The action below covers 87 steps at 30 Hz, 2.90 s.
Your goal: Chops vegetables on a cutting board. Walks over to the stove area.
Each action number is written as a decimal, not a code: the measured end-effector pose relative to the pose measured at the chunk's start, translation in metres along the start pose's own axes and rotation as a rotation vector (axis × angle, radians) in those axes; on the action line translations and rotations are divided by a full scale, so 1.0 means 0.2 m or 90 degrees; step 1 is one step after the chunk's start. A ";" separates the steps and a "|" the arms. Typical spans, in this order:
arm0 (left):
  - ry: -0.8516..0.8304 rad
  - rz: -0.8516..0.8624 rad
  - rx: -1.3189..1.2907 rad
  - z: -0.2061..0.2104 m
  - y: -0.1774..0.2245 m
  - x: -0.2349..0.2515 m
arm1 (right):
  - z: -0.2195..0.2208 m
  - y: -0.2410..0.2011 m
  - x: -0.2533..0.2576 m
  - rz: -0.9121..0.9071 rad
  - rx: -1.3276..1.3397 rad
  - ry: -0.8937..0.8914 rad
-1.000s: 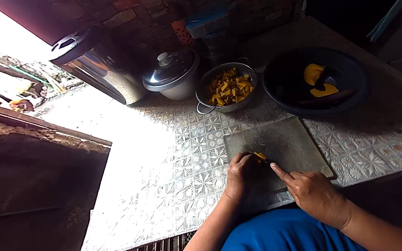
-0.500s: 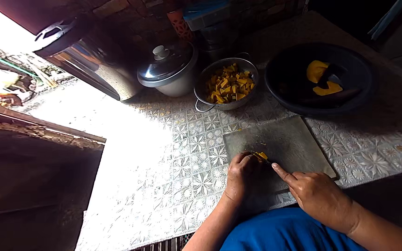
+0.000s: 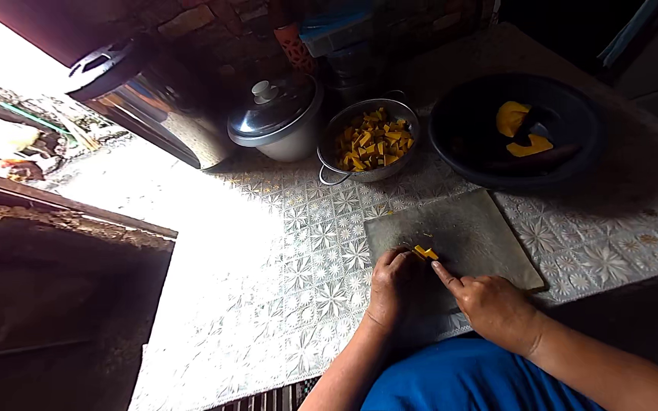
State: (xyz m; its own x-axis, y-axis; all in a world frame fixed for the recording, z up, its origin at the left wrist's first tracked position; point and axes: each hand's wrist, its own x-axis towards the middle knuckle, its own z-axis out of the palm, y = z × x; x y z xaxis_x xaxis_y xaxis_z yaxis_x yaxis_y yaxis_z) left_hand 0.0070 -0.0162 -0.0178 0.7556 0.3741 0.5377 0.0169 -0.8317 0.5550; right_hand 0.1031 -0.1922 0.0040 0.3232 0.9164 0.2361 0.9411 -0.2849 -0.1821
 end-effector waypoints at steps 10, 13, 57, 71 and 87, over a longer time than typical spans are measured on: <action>-0.008 -0.002 0.041 0.01 0.01 0.01 | 0.04 0.06 -0.13 0.012 0.080 0.172; -0.034 -0.002 0.060 0.02 0.01 0.01 | 0.01 0.07 -0.12 0.030 0.098 0.222; -0.410 -0.082 0.112 -0.03 0.19 0.22 | -0.04 0.14 -0.20 0.065 0.282 0.274; -0.155 -0.613 -0.698 -0.07 0.22 0.24 | -0.11 0.14 -0.19 0.100 0.752 0.204; -0.152 -0.772 -0.878 -0.04 0.25 0.29 | 0.00 0.23 -0.19 0.116 0.431 0.318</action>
State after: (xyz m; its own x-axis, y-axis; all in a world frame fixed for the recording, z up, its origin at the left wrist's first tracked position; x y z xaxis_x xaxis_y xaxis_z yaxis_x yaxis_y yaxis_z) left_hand 0.0469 -0.0321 0.0466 0.8062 0.2768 -0.5229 0.1653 0.7432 0.6484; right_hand 0.1329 -0.2403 -0.0142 0.6186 0.5969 0.5109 0.6593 -0.0406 -0.7508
